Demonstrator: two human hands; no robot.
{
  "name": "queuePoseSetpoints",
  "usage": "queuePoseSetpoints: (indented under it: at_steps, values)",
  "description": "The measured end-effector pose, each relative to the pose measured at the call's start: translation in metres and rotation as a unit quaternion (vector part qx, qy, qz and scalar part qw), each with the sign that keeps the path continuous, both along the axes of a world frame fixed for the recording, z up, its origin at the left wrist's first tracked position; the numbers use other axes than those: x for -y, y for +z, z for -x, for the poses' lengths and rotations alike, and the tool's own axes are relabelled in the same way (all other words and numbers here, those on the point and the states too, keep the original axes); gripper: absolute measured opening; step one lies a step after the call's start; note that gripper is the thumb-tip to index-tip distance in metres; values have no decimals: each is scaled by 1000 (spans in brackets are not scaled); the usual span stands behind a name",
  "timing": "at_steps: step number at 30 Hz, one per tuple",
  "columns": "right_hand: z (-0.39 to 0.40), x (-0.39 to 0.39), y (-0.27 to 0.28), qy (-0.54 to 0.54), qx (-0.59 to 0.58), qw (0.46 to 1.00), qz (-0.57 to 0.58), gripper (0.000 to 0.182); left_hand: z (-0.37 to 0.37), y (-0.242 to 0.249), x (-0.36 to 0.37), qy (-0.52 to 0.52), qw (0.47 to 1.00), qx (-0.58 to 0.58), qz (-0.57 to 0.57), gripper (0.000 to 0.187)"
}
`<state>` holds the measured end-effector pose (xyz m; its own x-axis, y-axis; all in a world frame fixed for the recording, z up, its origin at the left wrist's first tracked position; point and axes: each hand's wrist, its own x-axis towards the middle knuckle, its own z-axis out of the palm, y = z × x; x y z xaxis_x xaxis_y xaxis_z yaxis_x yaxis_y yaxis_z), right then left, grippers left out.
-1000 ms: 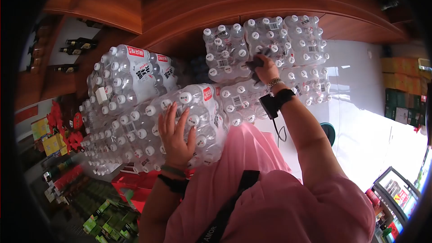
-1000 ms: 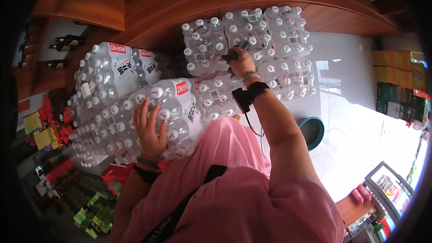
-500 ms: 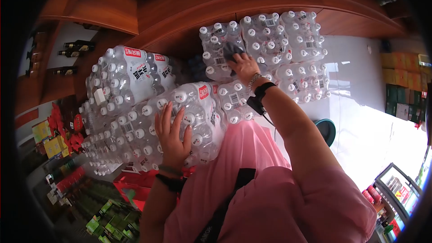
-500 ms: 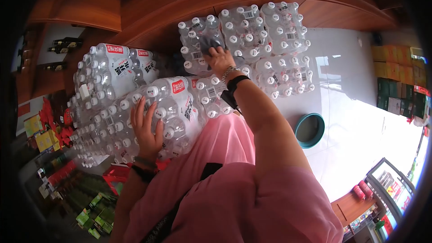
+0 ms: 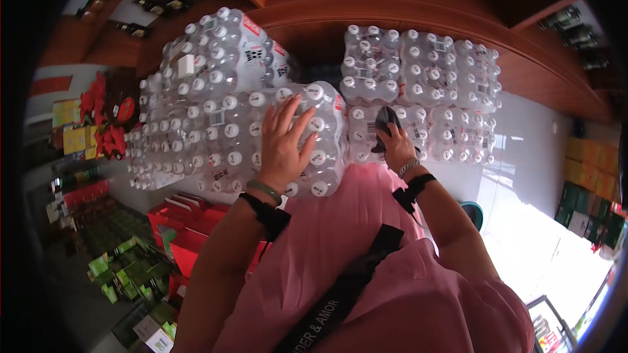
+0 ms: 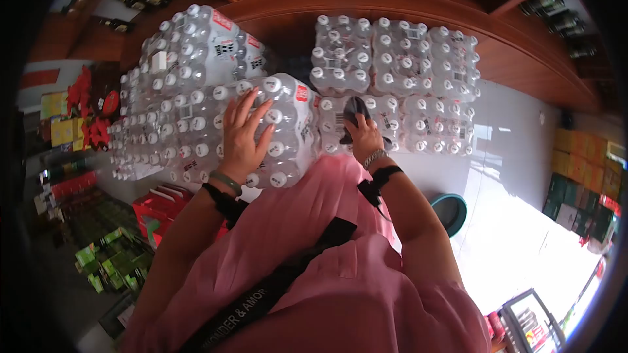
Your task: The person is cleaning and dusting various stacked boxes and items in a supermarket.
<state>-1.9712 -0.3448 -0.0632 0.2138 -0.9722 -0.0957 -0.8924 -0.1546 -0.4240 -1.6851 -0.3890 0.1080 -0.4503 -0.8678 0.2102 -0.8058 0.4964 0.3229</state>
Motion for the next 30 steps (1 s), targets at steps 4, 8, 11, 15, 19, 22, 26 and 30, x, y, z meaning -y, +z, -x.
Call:
queuePoseSetpoints:
  at_steps: [4, 8, 11, 15, 19, 22, 26, 30]
  values:
    - [-12, -43, 5, 46, 31, 995, -82, 41, -2, 2, -2, 7, 1000, -19, 6, 46]
    - [1, -54, 22, 72, 38, 979, -189, 41, -4, -2, -4, 7, 999, -32, 27, 43]
    - [10, -50, 28, 49, 97, 963, -247, 48, -6, -6, -5, 3, 999, -40, 32, 44]
    - [14, -22, 96, -45, 322, 924, -199, 61, -11, -13, -9, -2, 997, -61, 37, 44]
    - [-33, 9, 207, -57, 453, 886, -84, 67, -21, -12, -10, -29, 992, -123, 25, 52]
    - [-89, 21, 225, -2, 416, 909, 20, 65, -44, 0, -27, -47, 978, -203, 8, 59]
    - [-159, 37, 158, 59, 132, 980, 136, 64, -104, 19, -55, -11, 990, -137, 34, 57]
    - [-196, 11, 166, 12, 74, 977, 198, 60, -163, 12, -70, 44, 998, -33, 33, 56]
